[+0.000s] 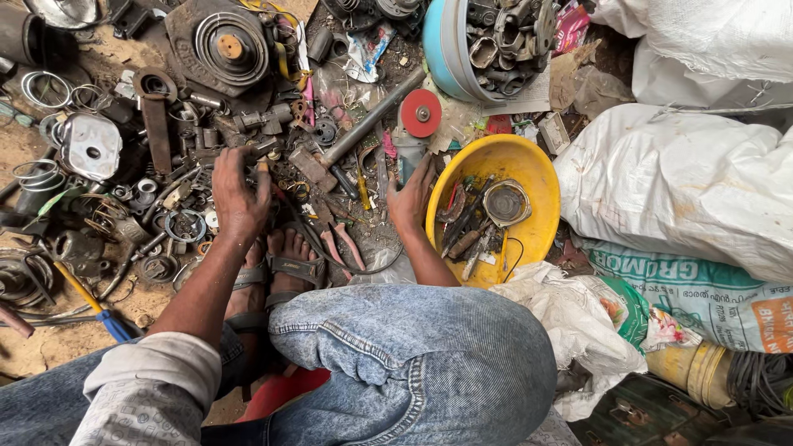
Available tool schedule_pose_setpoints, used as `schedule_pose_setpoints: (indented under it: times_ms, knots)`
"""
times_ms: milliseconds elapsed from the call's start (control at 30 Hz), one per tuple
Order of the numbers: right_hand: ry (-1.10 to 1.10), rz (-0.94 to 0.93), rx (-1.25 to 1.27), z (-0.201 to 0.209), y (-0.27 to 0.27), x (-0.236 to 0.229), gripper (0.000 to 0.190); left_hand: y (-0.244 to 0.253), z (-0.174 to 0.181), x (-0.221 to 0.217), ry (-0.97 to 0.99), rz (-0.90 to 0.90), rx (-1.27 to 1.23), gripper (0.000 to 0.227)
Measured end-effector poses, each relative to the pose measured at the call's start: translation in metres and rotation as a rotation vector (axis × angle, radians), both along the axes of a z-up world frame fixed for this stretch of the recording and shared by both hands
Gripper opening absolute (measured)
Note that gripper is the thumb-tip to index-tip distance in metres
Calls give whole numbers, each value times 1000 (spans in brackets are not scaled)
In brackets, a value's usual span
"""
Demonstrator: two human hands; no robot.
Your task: The person uses an angle grinder to cut and smooth a circular metal part, then uses a screwdriver to pry and adjust components on the same part. The person works while sitting on the ground in a cluttered workshop.
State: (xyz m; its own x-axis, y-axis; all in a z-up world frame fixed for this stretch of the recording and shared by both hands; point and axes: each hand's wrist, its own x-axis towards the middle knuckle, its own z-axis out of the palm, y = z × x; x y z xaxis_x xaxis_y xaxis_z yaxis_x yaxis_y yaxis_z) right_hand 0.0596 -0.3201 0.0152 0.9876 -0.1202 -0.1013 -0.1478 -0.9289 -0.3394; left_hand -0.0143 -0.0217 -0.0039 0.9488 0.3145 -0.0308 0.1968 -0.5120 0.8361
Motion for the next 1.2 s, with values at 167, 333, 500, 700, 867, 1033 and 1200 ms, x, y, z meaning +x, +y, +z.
schedule_pose_setpoints:
  times_ms: [167, 333, 500, 700, 867, 1033, 1200]
  knots:
    - [38, 309, -23, -9, 7, -36, 60, 1, 2, 3, -25, 11, 14, 23]
    - [229, 558, 188, -29, 25, -87, 27, 6, 13, 6, -42, 65, 2, 26]
    - [116, 618, 192, -36, 30, -84, 33, 10, 21, 5, -83, 112, -45, 30]
    - [289, 607, 104, -27, 40, -75, 17, 8, 7, 6, -32, 103, -22, 28]
    - [468, 341, 190, -8, 42, -70, 17, 12, 5, 3, -59, 134, -42, 26]
    - [469, 335, 342, 1, 20, -54, 21, 11, 1, 4, -73, 137, -35, 26]
    - [117, 285, 246, -14, 20, -29, 24, 11, 2, 11, -138, 149, 81, 30]
